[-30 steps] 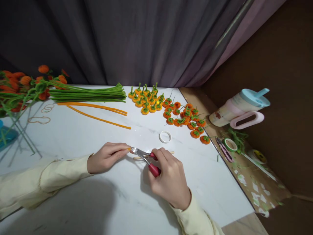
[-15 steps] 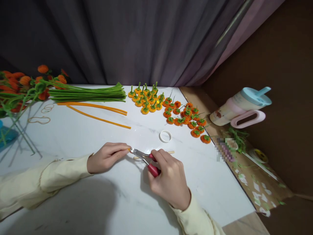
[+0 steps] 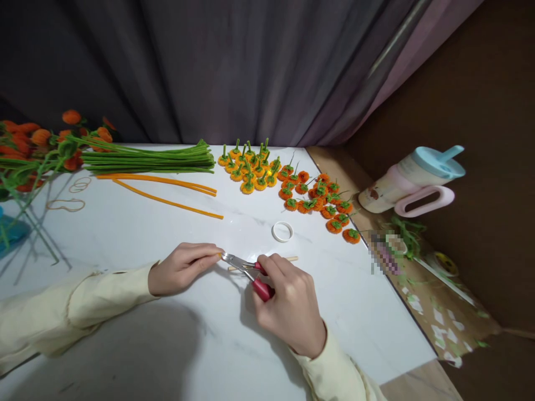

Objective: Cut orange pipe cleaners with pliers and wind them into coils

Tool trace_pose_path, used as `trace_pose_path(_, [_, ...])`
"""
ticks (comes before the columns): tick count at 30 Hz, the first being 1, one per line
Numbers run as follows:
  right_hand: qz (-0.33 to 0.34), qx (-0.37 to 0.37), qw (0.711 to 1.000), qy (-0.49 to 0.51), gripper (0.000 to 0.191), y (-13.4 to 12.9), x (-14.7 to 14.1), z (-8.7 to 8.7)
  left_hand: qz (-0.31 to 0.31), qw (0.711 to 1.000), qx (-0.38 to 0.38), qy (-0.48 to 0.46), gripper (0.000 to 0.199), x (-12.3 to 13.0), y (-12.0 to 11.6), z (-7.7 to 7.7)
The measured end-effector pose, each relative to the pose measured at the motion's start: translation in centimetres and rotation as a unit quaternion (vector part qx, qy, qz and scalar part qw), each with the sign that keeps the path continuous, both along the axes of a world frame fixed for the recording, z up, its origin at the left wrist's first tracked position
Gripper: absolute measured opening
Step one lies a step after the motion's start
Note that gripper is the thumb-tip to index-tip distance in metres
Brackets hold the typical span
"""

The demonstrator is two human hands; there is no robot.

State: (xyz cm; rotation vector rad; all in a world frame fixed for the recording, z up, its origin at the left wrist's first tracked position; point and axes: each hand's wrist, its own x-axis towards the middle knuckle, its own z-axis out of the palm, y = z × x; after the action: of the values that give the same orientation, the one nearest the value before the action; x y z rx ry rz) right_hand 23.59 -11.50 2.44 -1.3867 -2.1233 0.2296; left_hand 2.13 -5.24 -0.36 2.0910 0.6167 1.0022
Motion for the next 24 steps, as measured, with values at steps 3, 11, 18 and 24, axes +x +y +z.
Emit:
trace_pose_path(3, [0.001, -0.005, 1.0, -0.001, 0.02, -0.03, -0.04, -0.04, -0.001, 1.0, -0.002, 0.001, 0.02, 0.02, -0.01, -0.06])
trace_pose_path(11, [0.002, -0.009, 1.0, 0.001, 0.019, -0.16, -0.13, -0.03, -0.001, 1.0, -0.002, 0.007, 0.022, -0.08, 0.02, -0.04])
trace_pose_path(18, [0.002, -0.019, 1.0, 0.003, 0.017, -0.14, -0.26, 0.17, -0.001, 1.0, 0.006, 0.009, 0.022, -0.07, 0.06, -0.11])
trace_pose_path(24, [0.001, -0.016, 1.0, 0.006, 0.015, -0.14, -0.4, 0.16, 0.001, 1.0, 0.008, 0.009, 0.022, -0.01, -0.01, -0.07])
